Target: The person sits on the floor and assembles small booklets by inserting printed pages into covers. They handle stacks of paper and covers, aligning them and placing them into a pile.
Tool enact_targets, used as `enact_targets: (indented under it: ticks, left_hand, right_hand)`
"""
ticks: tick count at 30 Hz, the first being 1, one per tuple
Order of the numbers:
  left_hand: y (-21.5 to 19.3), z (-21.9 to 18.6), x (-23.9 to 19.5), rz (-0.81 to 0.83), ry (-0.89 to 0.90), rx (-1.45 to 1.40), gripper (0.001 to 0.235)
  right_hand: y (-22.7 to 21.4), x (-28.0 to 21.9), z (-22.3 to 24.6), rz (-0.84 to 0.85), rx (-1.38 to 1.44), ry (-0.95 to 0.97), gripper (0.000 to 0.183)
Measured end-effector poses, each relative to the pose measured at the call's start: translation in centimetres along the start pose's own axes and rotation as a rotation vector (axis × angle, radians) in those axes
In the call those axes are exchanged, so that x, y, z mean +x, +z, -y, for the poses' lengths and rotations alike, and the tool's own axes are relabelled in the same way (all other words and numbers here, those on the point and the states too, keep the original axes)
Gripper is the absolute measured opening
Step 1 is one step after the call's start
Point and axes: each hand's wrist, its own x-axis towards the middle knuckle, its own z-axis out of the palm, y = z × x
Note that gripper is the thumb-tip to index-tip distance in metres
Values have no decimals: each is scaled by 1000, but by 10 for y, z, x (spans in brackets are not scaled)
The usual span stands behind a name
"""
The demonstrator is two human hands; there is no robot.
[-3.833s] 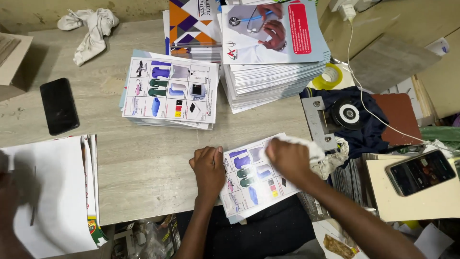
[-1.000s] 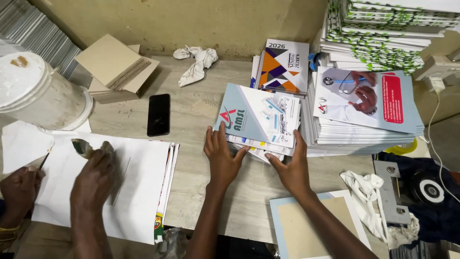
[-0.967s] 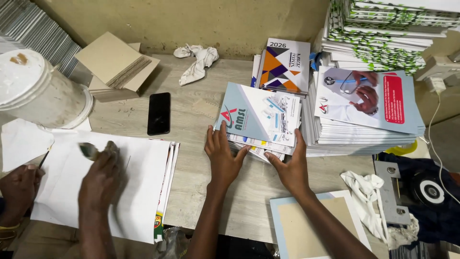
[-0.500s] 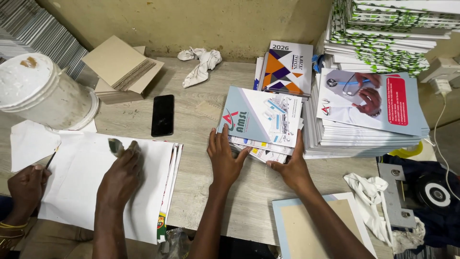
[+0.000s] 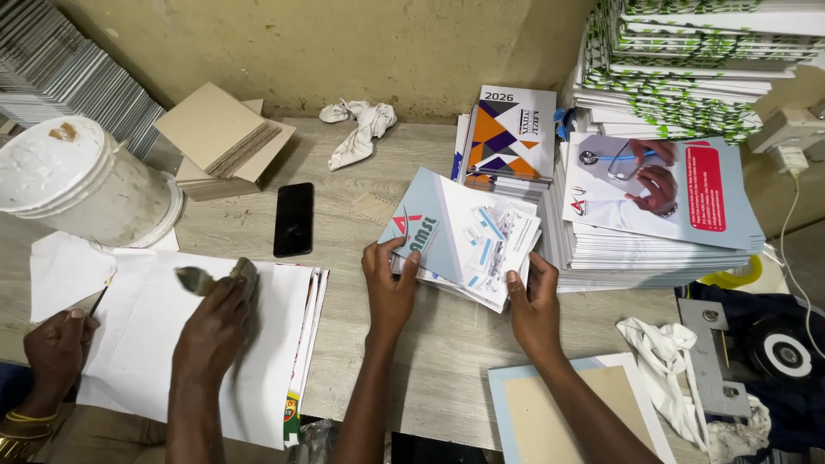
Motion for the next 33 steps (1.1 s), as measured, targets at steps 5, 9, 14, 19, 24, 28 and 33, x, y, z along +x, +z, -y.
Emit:
enact_targets:
  ticks: [5,9,14,19,24,28,33]
  left_hand:
    - [0,-8,39,-104,-133,196,35]
    - [-22,-68,72,177,-322,377,55]
    - [-24,-96,106,579,-422,286,66]
    - [-17,-84,107,654,-535,142,88]
    - [-6,-54,111,555,-647,-159,96]
    - [-6,-40,111,539,-726,-224,106]
    - [-14,-53,97,548,-792,-254,109]
  right_hand:
    - [5,7,-7,30,129,32,66]
    - [4,-2,42,110,99,154,82]
    - [-2,7,32,172,70,223,84]
    - [-6,15,12,202,208,174,83]
    - [-9,21,-13,241,266,137,85]
    - [-13,21,-14,226,262,141,84]
    - [-17,29,-34,265,290,145,86]
